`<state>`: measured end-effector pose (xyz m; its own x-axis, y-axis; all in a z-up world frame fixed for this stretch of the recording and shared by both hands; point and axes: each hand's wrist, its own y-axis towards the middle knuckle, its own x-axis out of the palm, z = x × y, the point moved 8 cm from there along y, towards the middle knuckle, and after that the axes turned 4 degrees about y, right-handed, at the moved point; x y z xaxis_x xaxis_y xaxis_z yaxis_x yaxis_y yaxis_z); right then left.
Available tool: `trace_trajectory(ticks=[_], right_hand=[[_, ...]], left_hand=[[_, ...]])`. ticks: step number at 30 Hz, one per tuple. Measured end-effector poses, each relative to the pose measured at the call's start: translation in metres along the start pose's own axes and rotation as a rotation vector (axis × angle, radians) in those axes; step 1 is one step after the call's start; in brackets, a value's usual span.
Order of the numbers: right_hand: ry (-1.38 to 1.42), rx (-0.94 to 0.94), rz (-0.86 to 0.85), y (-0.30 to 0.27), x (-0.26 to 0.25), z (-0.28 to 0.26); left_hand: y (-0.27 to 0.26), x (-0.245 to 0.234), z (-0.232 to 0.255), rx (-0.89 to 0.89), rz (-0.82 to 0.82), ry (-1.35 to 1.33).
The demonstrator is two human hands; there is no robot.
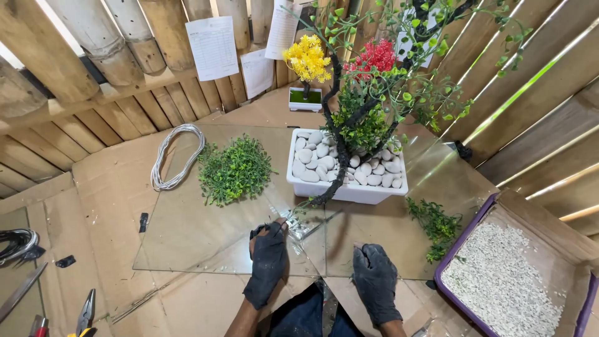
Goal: The person arranges artificial green foliage and colorful flowers into a white rectangular planter filled with white pebbles. They use their gloved hands to insert and adjust the stems, occasionally using pliers to trim or secure the branches.
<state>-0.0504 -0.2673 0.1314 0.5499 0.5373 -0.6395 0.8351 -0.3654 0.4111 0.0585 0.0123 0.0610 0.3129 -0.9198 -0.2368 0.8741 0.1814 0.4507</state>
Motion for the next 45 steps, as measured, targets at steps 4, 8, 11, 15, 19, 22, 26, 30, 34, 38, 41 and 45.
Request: trace_trajectory(ticks=[4,8,11,15,19,22,26,30,34,38,41,45], right_hand=[[-0.027,-0.058,0.03,-0.002,0.0,-0.001],[-0.006,-0.111,0.053,-0.003,-0.002,-0.005],[0.0,-0.131,0.059,-0.003,-0.004,-0.009],[0.011,-0.136,0.057,-0.003,-0.004,-0.01],[-0.036,-0.12,0.045,-0.005,0.001,-0.001],[-0.006,-0.146,0.061,-0.004,-0.003,-0.009],[-0.004,-0.147,0.064,-0.003,-0.005,-0.014],[-0.027,-0.094,0.039,-0.003,-0.004,-0.011],[-0.045,-0.099,0.035,-0.004,-0.001,-0.009],[-0.048,-0.078,0.034,-0.003,-0.001,-0.008],[-0.025,-0.063,0.024,-0.003,-0.002,-0.009],[-0.02,-0.086,0.039,-0.004,0.0,-0.005]], left_hand=[[-0.015,0.01,-0.049,-0.162,0.029,-0.747],[-0.022,0.013,-0.059,-0.29,0.016,-0.996],[-0.021,0.009,-0.068,-0.33,0.009,-0.933],[-0.018,-0.017,-0.042,-0.087,0.047,-0.448],[-0.026,-0.026,-0.061,0.157,0.153,-0.336],[-0.02,-0.024,-0.074,0.018,0.081,-0.35],[-0.024,-0.024,-0.096,0.212,0.11,-0.036],[-0.017,-0.034,-0.07,0.197,0.168,0.033],[-0.011,-0.028,-0.07,0.054,0.083,-0.108],[-0.001,-0.037,-0.023,-0.012,0.088,-0.081],[0.002,-0.042,-0.003,-0.078,0.104,-0.228],[0.001,-0.042,0.001,-0.031,0.095,-0.284]])
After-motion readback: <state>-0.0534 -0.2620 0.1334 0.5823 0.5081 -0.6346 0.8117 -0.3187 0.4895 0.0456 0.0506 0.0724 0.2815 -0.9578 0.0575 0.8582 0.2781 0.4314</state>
